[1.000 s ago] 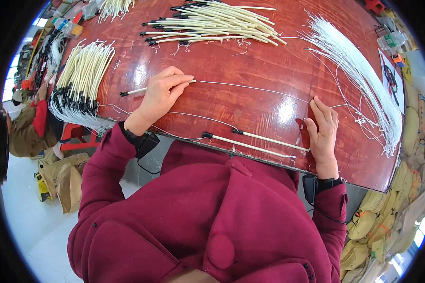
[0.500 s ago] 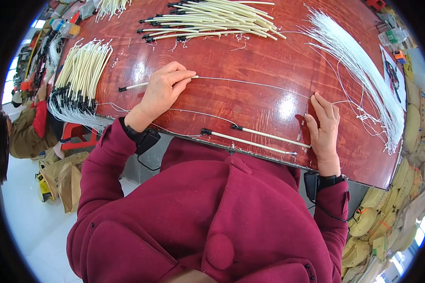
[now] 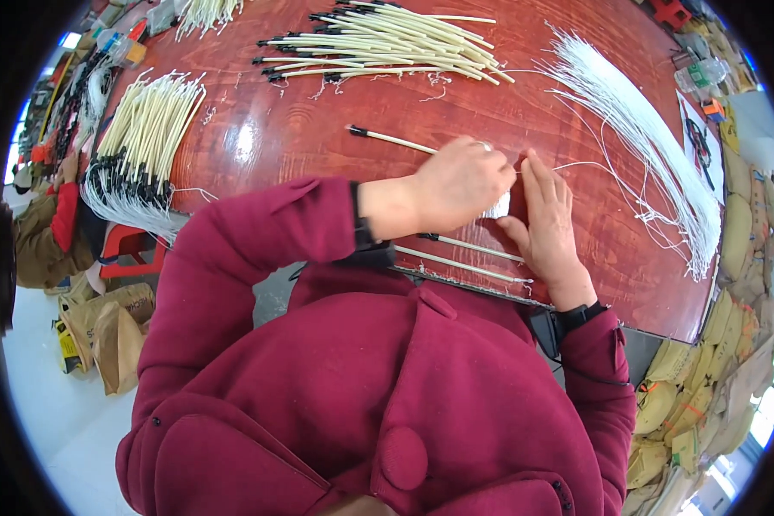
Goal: Assembling wiring harnesses by sliding protective white sleeves onto individual wires and connectors.
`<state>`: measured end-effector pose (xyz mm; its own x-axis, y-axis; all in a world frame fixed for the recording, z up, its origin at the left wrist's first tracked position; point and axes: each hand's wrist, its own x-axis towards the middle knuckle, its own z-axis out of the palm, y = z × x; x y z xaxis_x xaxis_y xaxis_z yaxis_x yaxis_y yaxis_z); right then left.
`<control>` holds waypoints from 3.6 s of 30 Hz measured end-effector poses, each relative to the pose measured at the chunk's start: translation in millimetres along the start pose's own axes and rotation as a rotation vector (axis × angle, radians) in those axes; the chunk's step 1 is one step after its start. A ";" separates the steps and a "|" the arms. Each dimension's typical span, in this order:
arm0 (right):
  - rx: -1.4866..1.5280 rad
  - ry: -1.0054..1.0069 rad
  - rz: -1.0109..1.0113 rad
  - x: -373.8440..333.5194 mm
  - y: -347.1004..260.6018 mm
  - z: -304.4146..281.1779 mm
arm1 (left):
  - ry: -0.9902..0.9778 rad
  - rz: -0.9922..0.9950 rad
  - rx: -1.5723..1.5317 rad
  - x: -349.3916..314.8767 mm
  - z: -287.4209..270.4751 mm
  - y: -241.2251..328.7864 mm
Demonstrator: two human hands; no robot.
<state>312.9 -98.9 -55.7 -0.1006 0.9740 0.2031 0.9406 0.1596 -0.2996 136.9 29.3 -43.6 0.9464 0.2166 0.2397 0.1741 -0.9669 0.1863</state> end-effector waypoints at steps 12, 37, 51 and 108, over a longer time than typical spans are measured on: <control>0.031 0.156 -0.154 47.8 17.4 7.2 | 0.168 -0.480 0.083 -93.1 -32.9 -85.6; 0.196 0.260 0.321 -13.9 127.4 -40.4 | 0.233 0.139 -0.059 166.7 26.8 -75.3; 0.100 0.299 0.392 -46.9 132.8 -40.8 | -0.042 -0.172 -0.041 87.8 30.3 -61.7; -0.092 0.030 0.159 -17.3 13.7 -23.1 | 0.287 -0.189 0.350 -73.2 -76.6 -172.5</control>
<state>335.1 -117.3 -41.8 0.0602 0.9803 0.1880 0.9697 -0.0128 -0.2440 16.7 190.6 -20.3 0.7847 0.3731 0.4951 0.4631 -0.8837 -0.0682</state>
